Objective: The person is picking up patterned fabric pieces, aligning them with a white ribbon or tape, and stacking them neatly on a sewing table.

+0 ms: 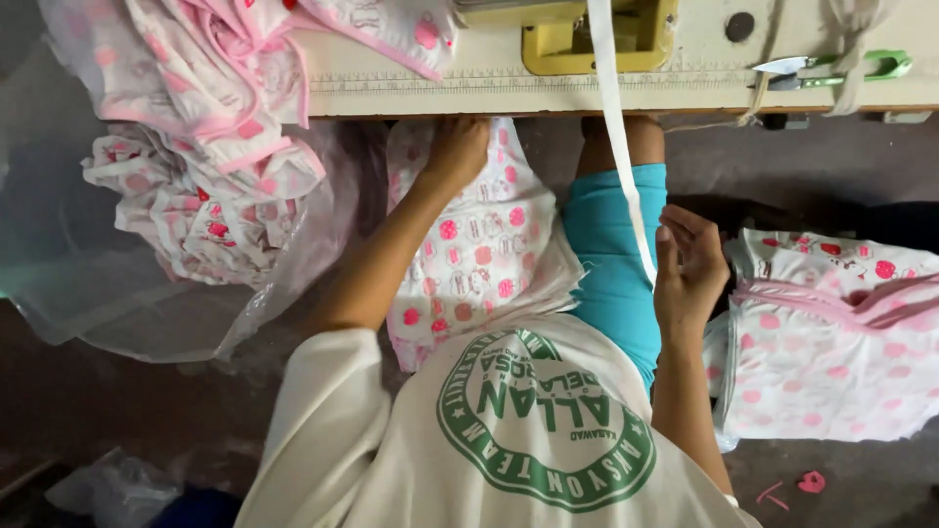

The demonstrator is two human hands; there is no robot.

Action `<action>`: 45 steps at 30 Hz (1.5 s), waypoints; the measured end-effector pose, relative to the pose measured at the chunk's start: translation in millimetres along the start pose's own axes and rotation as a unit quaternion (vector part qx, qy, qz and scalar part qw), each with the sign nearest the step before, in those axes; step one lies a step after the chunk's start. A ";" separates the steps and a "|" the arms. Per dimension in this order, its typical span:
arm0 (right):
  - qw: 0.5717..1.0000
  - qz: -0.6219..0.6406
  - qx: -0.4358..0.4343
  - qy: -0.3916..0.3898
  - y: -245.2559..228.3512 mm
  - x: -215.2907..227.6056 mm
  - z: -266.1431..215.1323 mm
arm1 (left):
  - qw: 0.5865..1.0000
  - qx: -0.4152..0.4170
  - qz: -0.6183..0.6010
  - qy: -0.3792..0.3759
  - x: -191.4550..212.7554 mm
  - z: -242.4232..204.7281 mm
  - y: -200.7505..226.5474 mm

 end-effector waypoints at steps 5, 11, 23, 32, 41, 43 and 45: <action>0.998 0.063 0.011 -0.024 -16.9 1.9 -6.3 | 0.999 -0.036 -0.005 0.014 -11.6 53.4 7.8; 0.993 0.076 -0.031 -0.087 -24.9 -24.3 -11.6 | 0.996 -0.074 -0.010 0.051 -17.4 57.9 9.4; 0.983 0.069 0.061 -0.158 -18.3 -112.0 17.0 | 0.980 -0.143 -0.016 0.135 -25.9 44.4 4.3; 0.761 0.103 0.109 -0.631 -6.5 -127.1 40.8 | 0.892 0.025 -0.242 0.381 175.8 -125.7 119.2; 0.863 0.070 0.233 -0.443 -110.0 -37.1 42.9 | 0.881 -0.293 -0.114 0.353 289.3 -142.5 226.1; 0.883 0.106 0.239 -0.391 -117.7 -54.2 68.9 | 0.881 -0.330 -0.132 0.312 296.0 -161.3 225.1; 0.900 0.141 0.230 -0.343 -122.2 -75.7 88.1 | 0.881 -0.359 -0.158 0.264 299.4 -181.8 224.2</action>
Point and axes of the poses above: each hand's wrist, its own z-axis towards the middle knuckle, its own x-axis out of the back of the hand, y = z × x, the point moved 1 cm from there along z, towards the middle knuckle, and after that the axes turned 11 degrees about -z, right-handed, at the moved point
